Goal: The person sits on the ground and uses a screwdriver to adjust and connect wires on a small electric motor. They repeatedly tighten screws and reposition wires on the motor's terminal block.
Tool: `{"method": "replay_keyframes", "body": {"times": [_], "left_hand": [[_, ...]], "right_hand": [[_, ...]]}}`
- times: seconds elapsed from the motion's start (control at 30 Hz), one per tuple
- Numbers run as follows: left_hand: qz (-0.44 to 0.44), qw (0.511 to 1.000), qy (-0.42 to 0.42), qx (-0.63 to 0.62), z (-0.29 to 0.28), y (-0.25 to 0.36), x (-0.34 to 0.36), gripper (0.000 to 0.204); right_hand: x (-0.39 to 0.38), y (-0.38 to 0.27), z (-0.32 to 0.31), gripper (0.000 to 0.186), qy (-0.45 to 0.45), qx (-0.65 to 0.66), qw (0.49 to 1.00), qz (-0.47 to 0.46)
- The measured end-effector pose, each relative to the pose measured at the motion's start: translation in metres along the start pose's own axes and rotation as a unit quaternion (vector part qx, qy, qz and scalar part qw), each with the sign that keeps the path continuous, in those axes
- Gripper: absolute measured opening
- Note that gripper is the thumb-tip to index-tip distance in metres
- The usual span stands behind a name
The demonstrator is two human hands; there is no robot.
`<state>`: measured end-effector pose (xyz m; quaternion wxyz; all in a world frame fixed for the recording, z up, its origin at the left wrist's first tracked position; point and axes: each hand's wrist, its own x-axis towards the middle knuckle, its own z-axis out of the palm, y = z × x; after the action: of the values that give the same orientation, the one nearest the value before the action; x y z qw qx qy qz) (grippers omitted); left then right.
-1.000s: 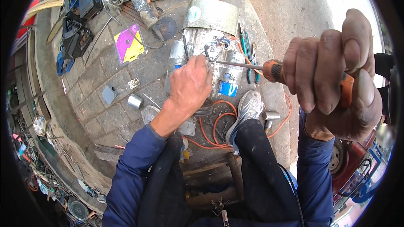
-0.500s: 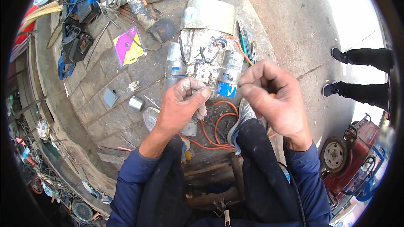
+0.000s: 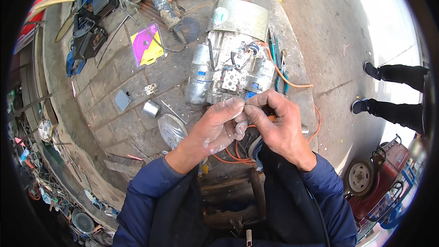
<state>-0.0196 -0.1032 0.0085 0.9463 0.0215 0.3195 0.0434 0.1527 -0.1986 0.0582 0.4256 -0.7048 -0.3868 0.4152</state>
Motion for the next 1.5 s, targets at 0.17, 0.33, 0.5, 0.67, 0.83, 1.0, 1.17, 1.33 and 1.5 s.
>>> {"method": "replay_keyframes", "body": {"times": [0.17,0.33,0.5,0.67,0.83,1.0,1.17,1.33,1.5], "left_hand": [[-0.008,0.998,-0.028,-0.064,-0.008,-0.008,0.006,0.023],[-0.031,0.995,-0.037,-0.083,-0.015,-0.012,0.012,0.026],[-0.04,0.993,-0.064,-0.091,-0.019,-0.013,0.012,0.027],[-0.044,0.993,-0.071,-0.083,-0.025,-0.019,0.015,0.035],[-0.04,0.991,-0.096,-0.09,-0.024,-0.022,0.018,0.04],[0.017,0.997,-0.074,-0.023,-0.025,-0.018,0.017,0.039],[0.022,0.998,-0.047,0.032,-0.012,-0.005,0.009,0.033],[0.056,0.991,0.028,0.117,-0.008,-0.004,0.007,0.028],[0.101,0.971,0.061,0.208,-0.004,-0.004,0.007,0.026]], "right_hand": [[-0.001,0.004,0.007,0.01,0.023,-0.014,0.999,-0.042],[-0.001,0.012,0.011,0.014,0.047,-0.072,0.989,-0.122],[-0.004,0.012,0.009,0.018,0.048,-0.104,0.981,-0.156],[-0.004,0.009,0.007,0.019,0.039,-0.11,0.979,-0.167],[-0.005,0.001,0.002,0.016,0.019,-0.06,0.991,-0.122],[-0.005,0.002,0.002,0.017,0.012,-0.076,0.992,-0.102],[-0.006,0.007,0.006,0.013,0.044,-0.104,0.987,-0.116],[-0.006,0.004,0.006,0.011,0.039,-0.133,0.985,-0.103],[-0.002,0.002,0.004,0.011,0.025,-0.193,0.975,-0.106]]}}
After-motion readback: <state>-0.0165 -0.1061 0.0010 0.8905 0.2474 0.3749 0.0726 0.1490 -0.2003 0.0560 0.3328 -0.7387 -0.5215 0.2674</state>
